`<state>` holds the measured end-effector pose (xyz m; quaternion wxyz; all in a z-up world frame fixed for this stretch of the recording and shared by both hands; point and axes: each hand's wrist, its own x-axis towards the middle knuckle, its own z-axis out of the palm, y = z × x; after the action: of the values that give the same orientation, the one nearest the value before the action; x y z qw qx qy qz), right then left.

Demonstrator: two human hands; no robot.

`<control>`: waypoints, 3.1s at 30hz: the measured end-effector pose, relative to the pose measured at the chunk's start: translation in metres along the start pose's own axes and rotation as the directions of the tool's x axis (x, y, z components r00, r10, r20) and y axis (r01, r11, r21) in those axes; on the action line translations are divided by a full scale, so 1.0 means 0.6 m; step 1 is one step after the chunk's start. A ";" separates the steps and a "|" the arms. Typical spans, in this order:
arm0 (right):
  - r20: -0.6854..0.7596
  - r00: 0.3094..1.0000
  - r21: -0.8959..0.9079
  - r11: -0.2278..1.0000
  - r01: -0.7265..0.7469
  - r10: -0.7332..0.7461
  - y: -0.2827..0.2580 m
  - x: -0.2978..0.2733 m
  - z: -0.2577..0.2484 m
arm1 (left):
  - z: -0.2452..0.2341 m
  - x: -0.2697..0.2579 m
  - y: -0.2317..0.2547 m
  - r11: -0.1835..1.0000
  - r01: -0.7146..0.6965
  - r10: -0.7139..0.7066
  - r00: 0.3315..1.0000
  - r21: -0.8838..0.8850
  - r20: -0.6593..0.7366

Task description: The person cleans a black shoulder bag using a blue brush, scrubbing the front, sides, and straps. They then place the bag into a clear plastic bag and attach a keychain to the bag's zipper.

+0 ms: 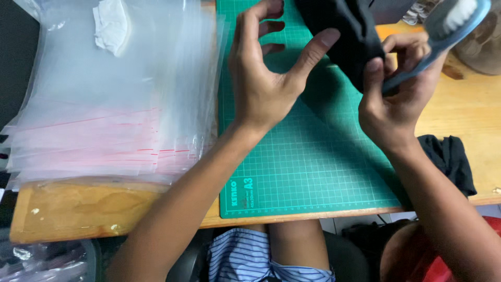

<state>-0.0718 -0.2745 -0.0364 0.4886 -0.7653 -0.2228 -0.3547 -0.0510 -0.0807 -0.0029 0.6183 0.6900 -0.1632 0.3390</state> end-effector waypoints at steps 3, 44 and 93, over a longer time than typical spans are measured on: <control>0.064 0.998 0.049 0.999 0.025 -0.028 -0.013 0.003 0.008 | 0.008 -0.005 0.000 0.940 0.210 -0.184 0.976 -0.268 0.118; 0.019 0.993 -0.081 0.990 0.116 -0.115 -0.052 0.011 -0.011 | 0.021 -0.035 -0.011 0.973 -0.224 0.233 0.929 -0.063 0.288; 0.083 0.994 -0.279 0.956 0.089 -0.068 -0.033 0.006 -0.021 | 0.022 -0.033 0.010 0.990 -0.102 0.065 0.941 0.095 0.331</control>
<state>-0.0875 -0.2777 -0.0185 0.3518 -0.8300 -0.2179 -0.3741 -0.0655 -0.0984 -0.0120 0.5284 0.7624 -0.2734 0.2543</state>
